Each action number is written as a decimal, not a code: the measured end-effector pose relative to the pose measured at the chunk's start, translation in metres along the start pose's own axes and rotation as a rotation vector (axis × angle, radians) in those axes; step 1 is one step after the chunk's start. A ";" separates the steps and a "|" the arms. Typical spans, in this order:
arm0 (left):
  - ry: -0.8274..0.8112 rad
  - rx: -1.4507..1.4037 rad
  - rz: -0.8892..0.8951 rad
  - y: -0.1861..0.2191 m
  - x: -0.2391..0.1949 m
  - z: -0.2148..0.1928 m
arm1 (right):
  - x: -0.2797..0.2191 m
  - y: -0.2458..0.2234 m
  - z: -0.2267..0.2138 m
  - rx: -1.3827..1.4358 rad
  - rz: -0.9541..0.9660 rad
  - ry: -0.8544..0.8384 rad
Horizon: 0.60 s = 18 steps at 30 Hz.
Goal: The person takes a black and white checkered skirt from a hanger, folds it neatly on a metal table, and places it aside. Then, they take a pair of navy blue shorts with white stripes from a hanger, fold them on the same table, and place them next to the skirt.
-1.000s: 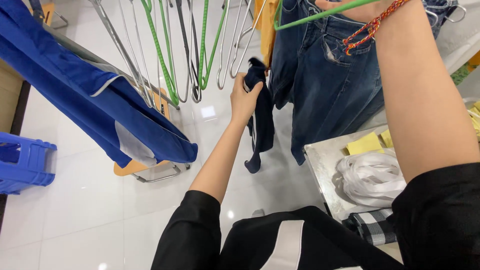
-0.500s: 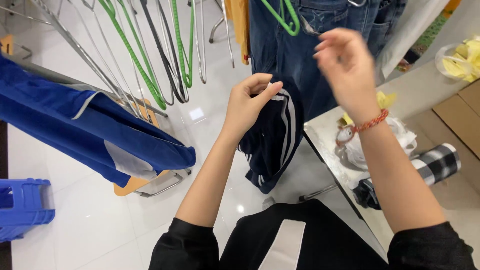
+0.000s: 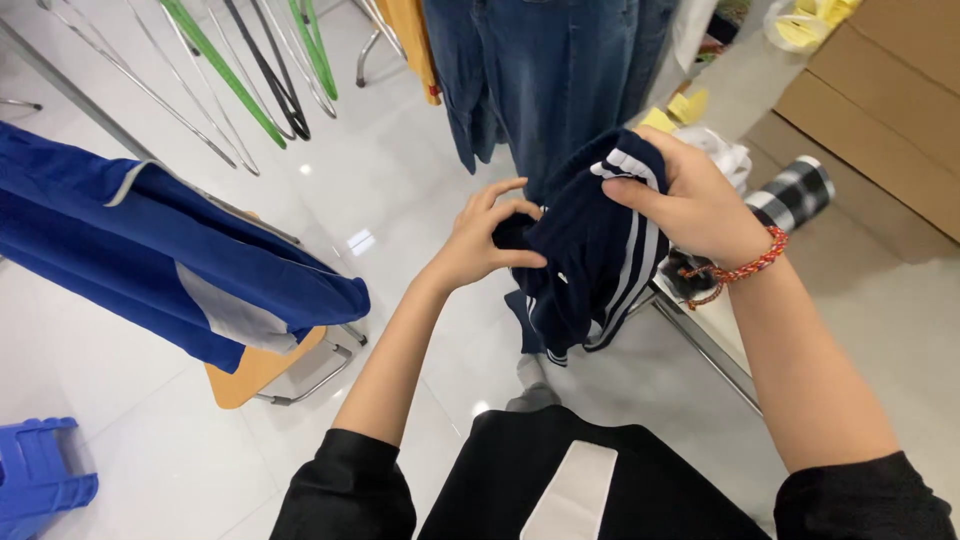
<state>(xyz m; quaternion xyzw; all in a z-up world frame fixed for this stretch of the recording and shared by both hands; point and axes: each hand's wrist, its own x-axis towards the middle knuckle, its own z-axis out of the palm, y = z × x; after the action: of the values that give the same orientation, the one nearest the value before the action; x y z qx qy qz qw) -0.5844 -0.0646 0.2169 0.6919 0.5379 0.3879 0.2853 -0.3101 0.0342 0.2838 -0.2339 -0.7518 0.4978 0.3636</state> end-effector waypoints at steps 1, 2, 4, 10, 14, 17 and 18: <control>-0.094 0.085 -0.083 0.008 -0.010 0.008 | -0.022 -0.007 -0.007 -0.008 0.016 0.025; -0.188 0.173 -0.164 0.016 -0.020 0.016 | -0.043 -0.013 -0.014 -0.016 0.033 0.049; -0.252 0.235 -0.119 0.006 -0.029 0.041 | -0.089 -0.032 -0.026 -0.107 0.091 0.132; -0.283 0.261 0.101 0.006 -0.070 0.070 | -0.232 -0.082 -0.038 -0.134 0.300 0.551; -0.151 0.173 0.287 0.056 -0.069 0.062 | -0.291 -0.139 -0.043 -0.234 0.544 0.608; -0.092 0.106 0.417 0.087 -0.050 0.062 | -0.322 -0.170 -0.045 -0.265 0.703 0.626; -0.112 0.094 0.437 0.095 -0.043 0.065 | -0.332 -0.177 -0.045 -0.270 0.710 0.656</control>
<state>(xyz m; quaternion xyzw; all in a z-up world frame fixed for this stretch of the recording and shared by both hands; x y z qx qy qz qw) -0.4854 -0.1296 0.2495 0.8249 0.3759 0.3762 0.1913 -0.0649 -0.2469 0.3533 -0.6644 -0.5297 0.3893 0.3557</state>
